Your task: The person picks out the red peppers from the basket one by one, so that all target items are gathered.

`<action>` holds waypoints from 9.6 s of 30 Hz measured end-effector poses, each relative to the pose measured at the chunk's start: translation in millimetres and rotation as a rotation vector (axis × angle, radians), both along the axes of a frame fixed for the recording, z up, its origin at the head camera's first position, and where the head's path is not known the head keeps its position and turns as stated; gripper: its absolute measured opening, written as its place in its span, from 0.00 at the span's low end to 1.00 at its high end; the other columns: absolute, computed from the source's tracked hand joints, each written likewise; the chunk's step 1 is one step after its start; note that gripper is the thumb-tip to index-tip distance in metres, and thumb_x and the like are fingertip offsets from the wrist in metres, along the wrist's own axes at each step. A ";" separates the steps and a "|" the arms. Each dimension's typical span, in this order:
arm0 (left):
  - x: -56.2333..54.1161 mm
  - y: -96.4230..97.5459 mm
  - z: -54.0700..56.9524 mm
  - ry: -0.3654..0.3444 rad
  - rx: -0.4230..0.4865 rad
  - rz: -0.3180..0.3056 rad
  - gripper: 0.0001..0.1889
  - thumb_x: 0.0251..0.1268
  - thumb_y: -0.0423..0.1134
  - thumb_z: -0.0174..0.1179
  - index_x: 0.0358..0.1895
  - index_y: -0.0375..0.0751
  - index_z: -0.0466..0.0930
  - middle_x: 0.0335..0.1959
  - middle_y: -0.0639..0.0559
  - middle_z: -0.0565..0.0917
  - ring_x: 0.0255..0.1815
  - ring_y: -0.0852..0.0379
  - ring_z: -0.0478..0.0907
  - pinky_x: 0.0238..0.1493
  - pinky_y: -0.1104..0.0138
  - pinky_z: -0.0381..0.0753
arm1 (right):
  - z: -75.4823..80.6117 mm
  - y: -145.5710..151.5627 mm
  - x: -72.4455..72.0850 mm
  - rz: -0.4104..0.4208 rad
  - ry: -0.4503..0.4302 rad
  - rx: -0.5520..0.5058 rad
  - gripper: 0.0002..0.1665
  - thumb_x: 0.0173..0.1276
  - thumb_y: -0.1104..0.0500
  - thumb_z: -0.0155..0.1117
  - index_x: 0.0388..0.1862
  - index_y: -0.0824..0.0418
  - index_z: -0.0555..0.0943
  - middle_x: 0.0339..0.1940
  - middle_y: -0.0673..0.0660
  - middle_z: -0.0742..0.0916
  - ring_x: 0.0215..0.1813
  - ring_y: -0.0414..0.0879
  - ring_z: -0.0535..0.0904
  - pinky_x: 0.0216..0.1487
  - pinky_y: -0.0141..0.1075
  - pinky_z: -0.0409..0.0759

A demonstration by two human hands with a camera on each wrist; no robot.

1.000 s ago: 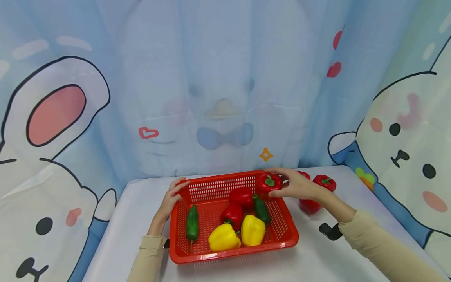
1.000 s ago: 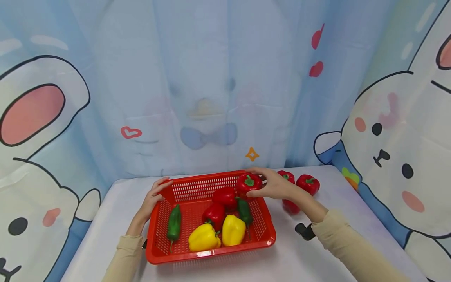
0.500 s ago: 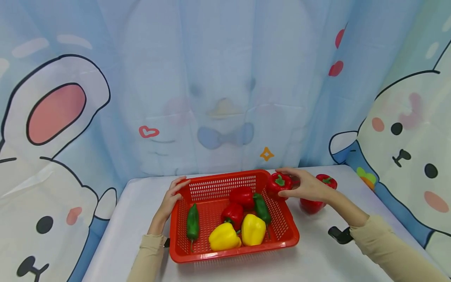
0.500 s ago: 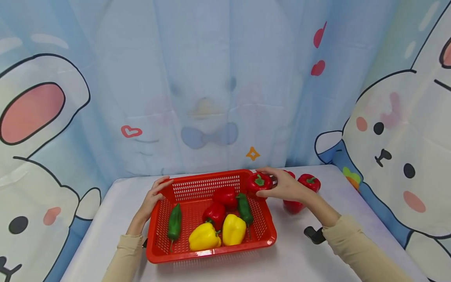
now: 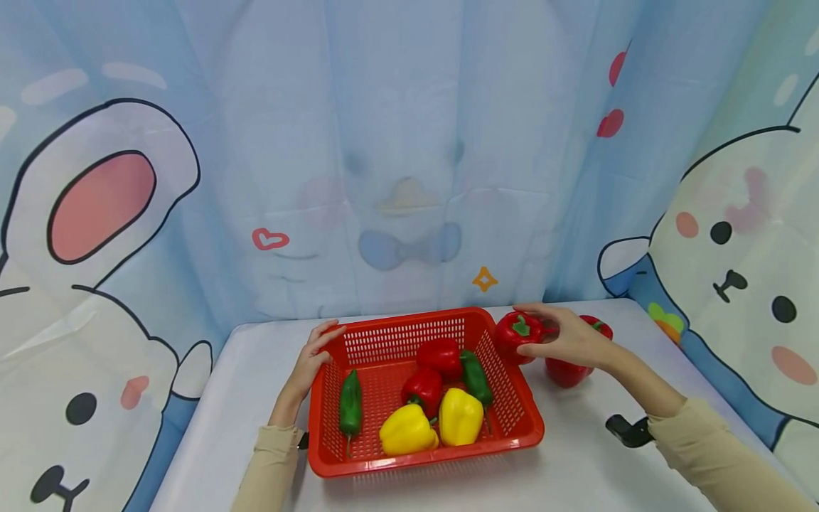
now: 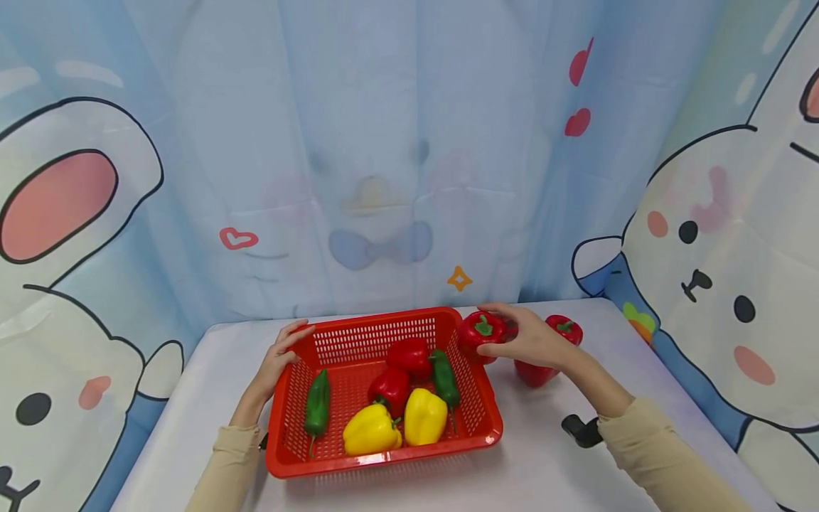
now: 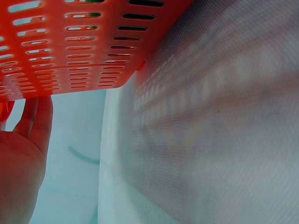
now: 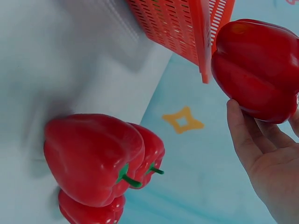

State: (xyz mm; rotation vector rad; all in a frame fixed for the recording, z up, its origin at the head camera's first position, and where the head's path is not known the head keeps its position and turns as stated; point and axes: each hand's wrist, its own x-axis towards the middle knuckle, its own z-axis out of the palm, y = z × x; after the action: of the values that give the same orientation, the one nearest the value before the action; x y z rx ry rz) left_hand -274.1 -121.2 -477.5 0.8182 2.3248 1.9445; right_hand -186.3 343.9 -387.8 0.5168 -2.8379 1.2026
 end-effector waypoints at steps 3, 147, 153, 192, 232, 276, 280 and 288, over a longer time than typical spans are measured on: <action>0.2 0.1 0.4 -0.001 0.003 0.001 0.28 0.57 0.14 0.42 0.65 0.20 0.69 0.73 0.29 0.56 0.73 0.38 0.51 0.53 0.65 0.65 | 0.1 3.1 1.4 -0.018 0.004 0.003 0.46 0.56 0.53 0.76 0.71 0.66 0.68 0.62 0.69 0.78 0.58 0.63 0.75 0.42 0.46 0.84; -0.2 -0.7 0.9 -0.039 -0.001 -0.012 0.28 0.60 0.16 0.42 0.67 0.22 0.67 0.75 0.31 0.53 0.71 0.40 0.53 0.54 0.64 0.68 | -81.7 141.8 57.2 -0.381 -0.185 0.062 0.49 0.66 0.45 0.67 0.72 0.74 0.59 0.62 0.80 0.70 0.56 0.72 0.72 0.40 0.51 0.83; 0.8 -0.6 0.7 -0.042 -0.005 -0.001 0.28 0.59 0.16 0.42 0.66 0.21 0.68 0.75 0.31 0.54 0.73 0.37 0.51 0.57 0.61 0.65 | -89.8 142.6 56.8 -0.382 -0.196 0.070 0.49 0.66 0.46 0.67 0.72 0.74 0.58 0.62 0.81 0.69 0.58 0.74 0.68 0.40 0.51 0.83; 4.8 -0.7 4.3 -0.054 0.012 -0.005 0.29 0.59 0.16 0.41 0.67 0.20 0.67 0.75 0.31 0.53 0.72 0.38 0.52 0.58 0.62 0.67 | -101.2 137.2 56.3 -0.383 -0.247 0.050 0.54 0.63 0.46 0.70 0.73 0.75 0.55 0.63 0.81 0.67 0.59 0.77 0.65 0.41 0.51 0.83; 0.5 -1.5 1.0 -0.066 0.006 -0.007 0.29 0.60 0.16 0.42 0.68 0.25 0.68 0.76 0.35 0.53 0.73 0.42 0.53 0.56 0.60 0.66 | -45.0 92.9 19.3 -0.249 -0.086 0.090 0.49 0.63 0.50 0.70 0.73 0.72 0.59 0.65 0.78 0.70 0.62 0.76 0.66 0.40 0.53 0.83; 0.3 -1.4 0.8 -0.039 0.033 -0.014 0.29 0.58 0.15 0.42 0.67 0.21 0.67 0.75 0.31 0.54 0.74 0.38 0.50 0.54 0.65 0.64 | -34.0 31.8 -15.7 -0.176 -0.077 0.062 0.46 0.64 0.47 0.69 0.72 0.68 0.64 0.66 0.74 0.72 0.64 0.71 0.68 0.44 0.55 0.81; 1.0 -1.1 0.6 -0.049 0.037 -0.016 0.29 0.58 0.15 0.41 0.67 0.20 0.66 0.75 0.31 0.53 0.73 0.39 0.50 0.54 0.65 0.64 | -32.0 25.0 -19.6 -0.149 -0.066 0.054 0.44 0.64 0.47 0.69 0.72 0.66 0.65 0.66 0.73 0.72 0.64 0.71 0.68 0.44 0.55 0.82; 1.2 -0.8 0.2 -0.059 0.043 -0.009 0.29 0.58 0.16 0.42 0.67 0.21 0.67 0.75 0.32 0.54 0.72 0.41 0.52 0.54 0.64 0.66 | -33.8 6.9 -29.4 -0.111 -0.045 0.055 0.43 0.64 0.47 0.69 0.71 0.66 0.67 0.63 0.71 0.76 0.62 0.69 0.72 0.47 0.55 0.81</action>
State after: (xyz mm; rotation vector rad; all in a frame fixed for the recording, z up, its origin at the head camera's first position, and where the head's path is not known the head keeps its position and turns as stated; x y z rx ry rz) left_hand -273.0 -121.9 -477.3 0.7623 2.2502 1.9931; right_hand -215.6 350.8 -421.6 0.3325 -2.9007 1.1353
